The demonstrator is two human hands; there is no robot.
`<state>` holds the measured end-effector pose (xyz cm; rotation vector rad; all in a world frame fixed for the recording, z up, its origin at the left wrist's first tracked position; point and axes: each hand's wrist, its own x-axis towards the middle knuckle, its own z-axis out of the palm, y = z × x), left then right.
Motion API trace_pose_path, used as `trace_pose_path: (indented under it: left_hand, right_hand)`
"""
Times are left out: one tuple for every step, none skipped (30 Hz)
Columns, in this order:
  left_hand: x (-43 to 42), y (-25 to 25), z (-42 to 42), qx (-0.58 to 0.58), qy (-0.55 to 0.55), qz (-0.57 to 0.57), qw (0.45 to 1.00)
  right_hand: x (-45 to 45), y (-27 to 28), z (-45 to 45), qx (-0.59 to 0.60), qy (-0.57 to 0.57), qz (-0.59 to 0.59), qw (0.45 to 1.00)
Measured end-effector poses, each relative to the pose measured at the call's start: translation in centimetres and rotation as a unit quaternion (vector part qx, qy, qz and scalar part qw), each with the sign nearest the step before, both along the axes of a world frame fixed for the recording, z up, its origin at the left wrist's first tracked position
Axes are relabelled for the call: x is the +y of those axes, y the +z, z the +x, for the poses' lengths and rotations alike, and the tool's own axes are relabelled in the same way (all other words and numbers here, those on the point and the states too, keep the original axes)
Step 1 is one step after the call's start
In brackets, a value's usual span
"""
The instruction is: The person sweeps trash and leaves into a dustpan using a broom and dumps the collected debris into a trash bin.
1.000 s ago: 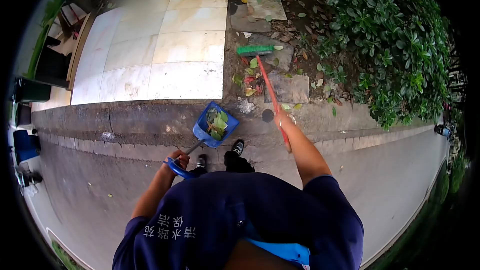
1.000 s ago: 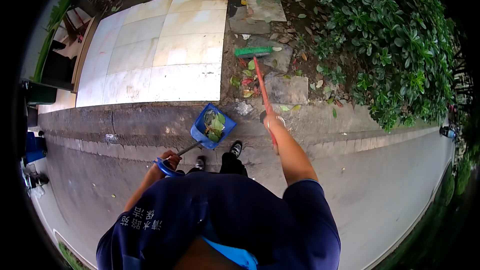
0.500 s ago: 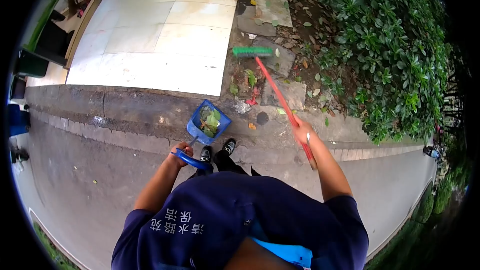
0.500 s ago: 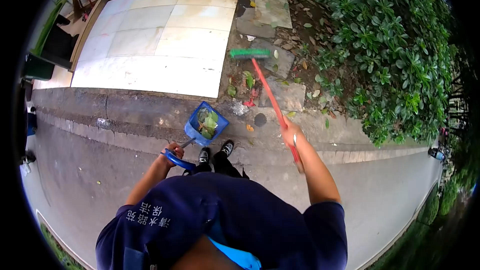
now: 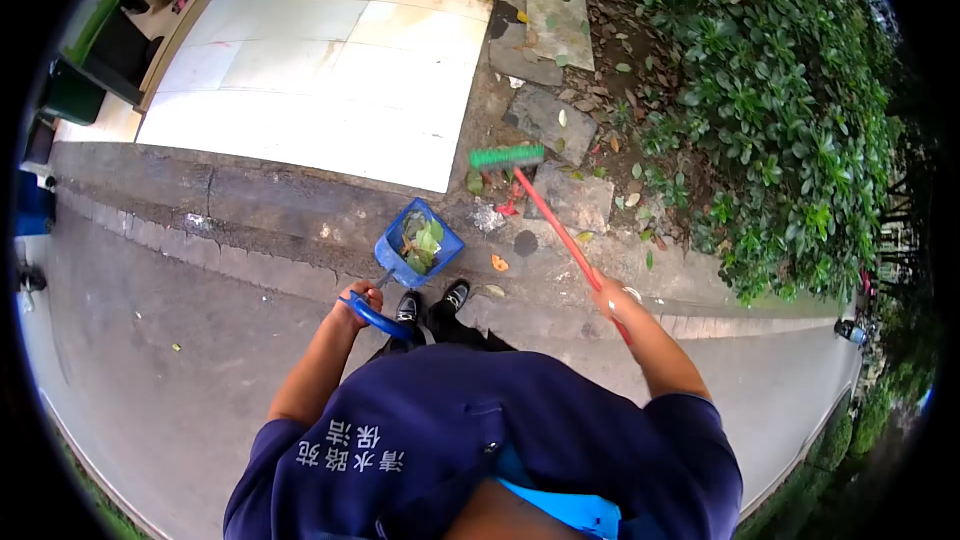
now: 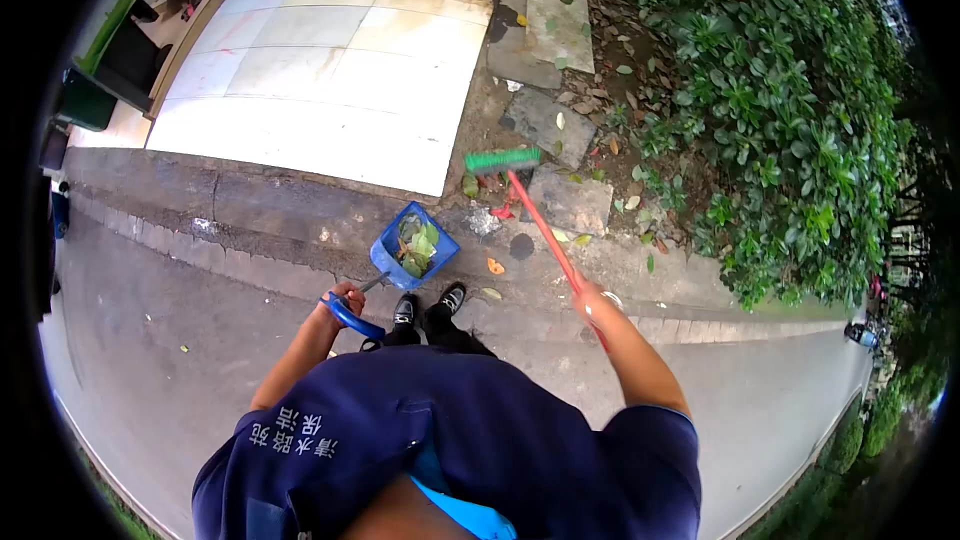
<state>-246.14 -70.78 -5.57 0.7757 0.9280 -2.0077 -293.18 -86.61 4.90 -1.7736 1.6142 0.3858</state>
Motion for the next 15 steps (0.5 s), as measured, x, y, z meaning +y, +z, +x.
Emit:
trace_pose_path:
  left_hand:
    - [0.1, -0.7, 0.2, -0.01, 0.008, 0.011, 1.0]
    - [0.3, -1.1, 0.2, -0.02, 0.014, 0.022, 0.999]
    - [0.3, -1.0, 0.1, -0.017, 0.004, 0.022, 1.0]
    - [0.3, -0.7, -0.1, -0.018, 0.002, 0.027, 0.999]
    - [0.2, -0.3, -0.4, -0.02, 0.002, 0.032, 0.999]
    - [0.3, 0.0, -0.6, -0.017, -0.001, 0.009, 1.0]
    - [0.3, 0.0, -1.0, -0.019, -0.007, 0.008, 1.0]
    - [0.2, 0.0, -1.4, -0.028, -0.002, 0.007, 1.0]
    - [0.1, 0.2, -1.9, -0.038, 0.003, 0.005, 0.999]
    - [-0.2, 1.5, -2.7, -0.056, 0.016, 0.005, 0.998]
    - [-0.4, 2.3, -3.3, -0.06, 0.017, 0.005, 0.998]
    - [-0.7, 2.8, -3.9, -0.081, 0.017, 0.015, 0.996]
    - [-1.0, 3.1, -4.7, -0.102, 0.02, 0.026, 0.994]
    - [-1.1, 2.9, -5.3, -0.104, 0.026, 0.028, 0.994]
    - [-0.9, 2.6, -5.6, -0.044, 0.02, 0.005, 0.999]
  right_hand:
    - [2.1, 3.3, -0.1, -0.016, -0.062, 0.062, 0.996]
    - [3.9, 6.2, 0.3, -0.015, -0.073, 0.062, 0.995]
    - [5.3, 8.9, 0.7, -0.016, -0.127, 0.1, 0.987]
    - [6.5, 10.2, 0.7, -0.017, -0.179, 0.137, 0.974]
    - [7.1, 10.3, 0.4, -0.017, -0.186, 0.136, 0.973]
    - [7.4, 10.3, 0.3, 0.004, -0.182, 0.105, 0.978]
    - [7.4, 10.0, 0.1, 0.024, -0.176, 0.073, 0.981]
    - [7.0, 8.7, -0.2, 0.023, -0.152, 0.005, 0.988]
    - [5.7, 4.9, -2.0, 0.013, -0.117, -0.036, 0.992]
    - [4.1, 3.3, -2.4, 0.017, -0.111, -0.051, 0.992]
    - [2.6, 1.8, -2.8, 0.021, -0.105, -0.067, 0.992]
    - [1.0, 1.9, -1.1, 0.038, -0.127, -0.057, 0.99]
    - [-0.7, 1.6, 0.1, 0.048, -0.147, -0.026, 0.988]
    - [-1.8, 1.2, 0.5, 0.059, -0.165, 0.006, 0.985]
    - [-1.9, -0.6, -0.2, 0.058, -0.159, 0.009, 0.986]
